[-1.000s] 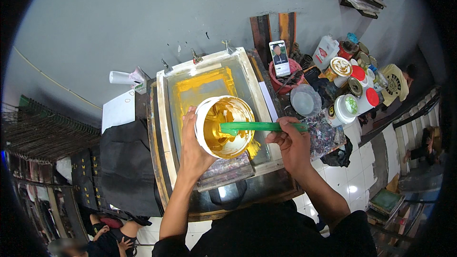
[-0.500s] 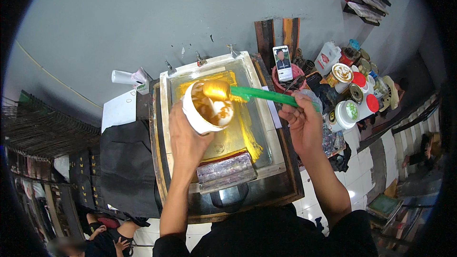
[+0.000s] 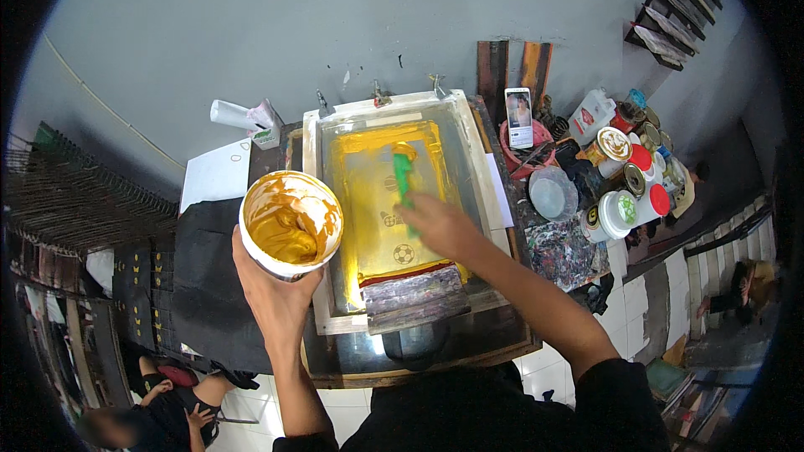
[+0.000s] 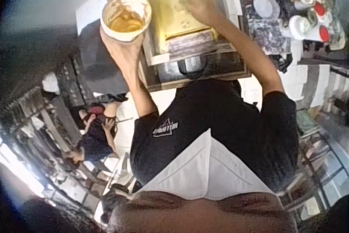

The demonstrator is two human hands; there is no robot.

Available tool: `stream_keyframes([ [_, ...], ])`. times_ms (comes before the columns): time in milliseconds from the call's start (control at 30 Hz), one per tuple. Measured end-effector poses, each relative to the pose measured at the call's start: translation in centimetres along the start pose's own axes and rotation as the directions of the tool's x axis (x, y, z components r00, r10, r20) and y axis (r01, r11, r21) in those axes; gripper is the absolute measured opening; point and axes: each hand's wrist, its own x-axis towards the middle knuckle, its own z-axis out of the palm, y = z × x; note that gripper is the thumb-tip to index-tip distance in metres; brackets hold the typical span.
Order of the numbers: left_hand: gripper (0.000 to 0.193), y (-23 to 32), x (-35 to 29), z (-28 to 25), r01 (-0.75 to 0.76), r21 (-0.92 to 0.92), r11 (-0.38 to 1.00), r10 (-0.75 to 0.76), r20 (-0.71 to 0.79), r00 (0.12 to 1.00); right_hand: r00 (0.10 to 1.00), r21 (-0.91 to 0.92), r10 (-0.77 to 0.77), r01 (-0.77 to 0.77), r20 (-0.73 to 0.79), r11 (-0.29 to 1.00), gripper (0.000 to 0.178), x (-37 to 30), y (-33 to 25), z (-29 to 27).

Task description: The person performs screen printing on black fabric bags using a squeegee and yellow ink, placing bags on the printing board and removing them after printing.

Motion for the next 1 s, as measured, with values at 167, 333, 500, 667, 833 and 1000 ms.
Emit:
stream_keyframes([
  [167,0.110,-0.7,-0.8,-0.8,0.020,-0.033,0.999,-0.020,-0.003,1.000,0.946,-0.006,-0.078,0.084,0.316,0.996,0.025,1.6,-3.0,4.8],
  [333,0.107,-1.3,-0.9,-1.1,0.014,-0.035,0.999,-0.013,0.035,0.999,0.925,0.047,-0.052,0.036,0.376,0.998,0.032,1.3,-4.3,4.5],
  [500,0.109,-1.9,-0.2,-0.8,-0.043,0.010,0.999,0.042,0.097,0.994,0.957,0.219,0.009,-0.076,0.289,0.973,0.031,-0.1,-5.5,-1.3],
  [667,0.104,-1.5,0.5,1.7,-0.279,0.188,0.942,0.259,0.123,0.958,0.941,0.484,0.298,-0.188,-0.160,0.854,0.017,-0.4,-5.5,-11.4],
  [833,0.106,1.7,0.2,4.7,-0.427,0.077,0.901,0.395,0.265,0.880,0.837,0.826,0.546,-0.322,0.021,0.462,0.020,0.2,-6.3,-17.7],
  [1000,0.109,9.3,-3.2,8.2,-0.143,-0.380,0.914,0.310,0.426,0.850,0.712,0.703,0.702,-0.504,0.009,0.502,0.038,-1.9,-4.6,-17.1],
])
